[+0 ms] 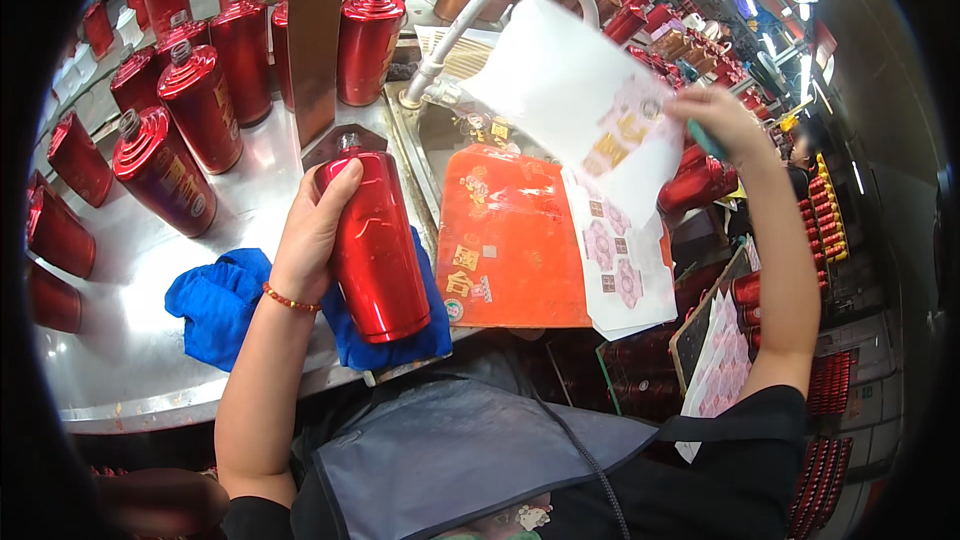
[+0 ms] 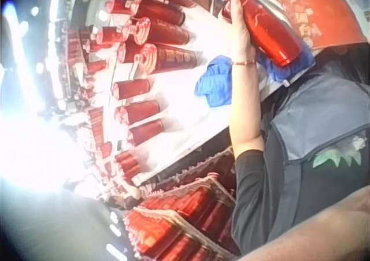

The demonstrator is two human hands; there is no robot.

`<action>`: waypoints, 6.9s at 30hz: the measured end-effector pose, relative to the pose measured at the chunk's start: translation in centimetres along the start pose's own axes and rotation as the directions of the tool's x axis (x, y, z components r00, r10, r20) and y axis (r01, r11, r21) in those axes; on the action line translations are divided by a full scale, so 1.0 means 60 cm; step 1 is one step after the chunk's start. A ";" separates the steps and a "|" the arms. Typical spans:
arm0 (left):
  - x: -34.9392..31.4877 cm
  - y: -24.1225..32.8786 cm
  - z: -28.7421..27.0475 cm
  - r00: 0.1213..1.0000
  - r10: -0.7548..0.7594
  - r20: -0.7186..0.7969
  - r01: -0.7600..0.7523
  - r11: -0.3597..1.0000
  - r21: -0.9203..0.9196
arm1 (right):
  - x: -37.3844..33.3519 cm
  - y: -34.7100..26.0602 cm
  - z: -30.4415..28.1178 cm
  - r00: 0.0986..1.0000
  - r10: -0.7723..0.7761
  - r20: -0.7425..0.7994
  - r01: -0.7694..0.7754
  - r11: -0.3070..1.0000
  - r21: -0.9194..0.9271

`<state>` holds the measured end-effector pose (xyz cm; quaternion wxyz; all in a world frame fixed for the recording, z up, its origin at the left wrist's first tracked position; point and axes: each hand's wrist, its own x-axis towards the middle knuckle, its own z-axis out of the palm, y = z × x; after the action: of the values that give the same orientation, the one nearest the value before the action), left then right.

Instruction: The person wipes a red cylindrical container with a green sponge and a blue cloth, then applies a sticker to the container. The person repeats the wiping process on the same container multiple times.

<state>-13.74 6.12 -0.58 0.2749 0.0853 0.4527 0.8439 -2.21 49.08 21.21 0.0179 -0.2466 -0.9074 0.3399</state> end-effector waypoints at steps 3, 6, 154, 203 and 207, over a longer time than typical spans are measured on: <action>0.003 0.002 -0.002 0.998 -0.017 0.067 0.017 1.000 0.001 | -0.083 0.062 0.075 0.971 0.190 0.148 -0.226 0.932 0.284; -0.001 0.002 -0.002 1.000 -0.017 0.015 0.018 1.000 -0.008 | -0.122 0.112 0.144 0.957 0.225 0.183 -0.282 0.868 0.409; -0.022 -0.012 -0.028 0.992 -0.044 -0.118 0.049 0.998 0.042 | 0.437 0.313 0.396 0.605 0.392 0.693 0.241 0.740 -0.628; 0.007 -0.005 -0.010 0.997 -0.013 0.075 0.016 0.999 -0.037 | -0.071 0.199 0.200 0.749 0.484 0.454 -0.657 0.633 0.410; 0.003 -0.003 -0.008 0.998 -0.013 0.054 0.016 0.999 -0.047 | -0.121 0.230 0.252 0.724 0.537 0.432 -0.682 0.466 0.564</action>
<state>-14.01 5.99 -1.02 0.2951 0.0982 0.4257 0.8498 7.14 45.50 1.95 -0.1029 -0.4953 -0.5588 0.6572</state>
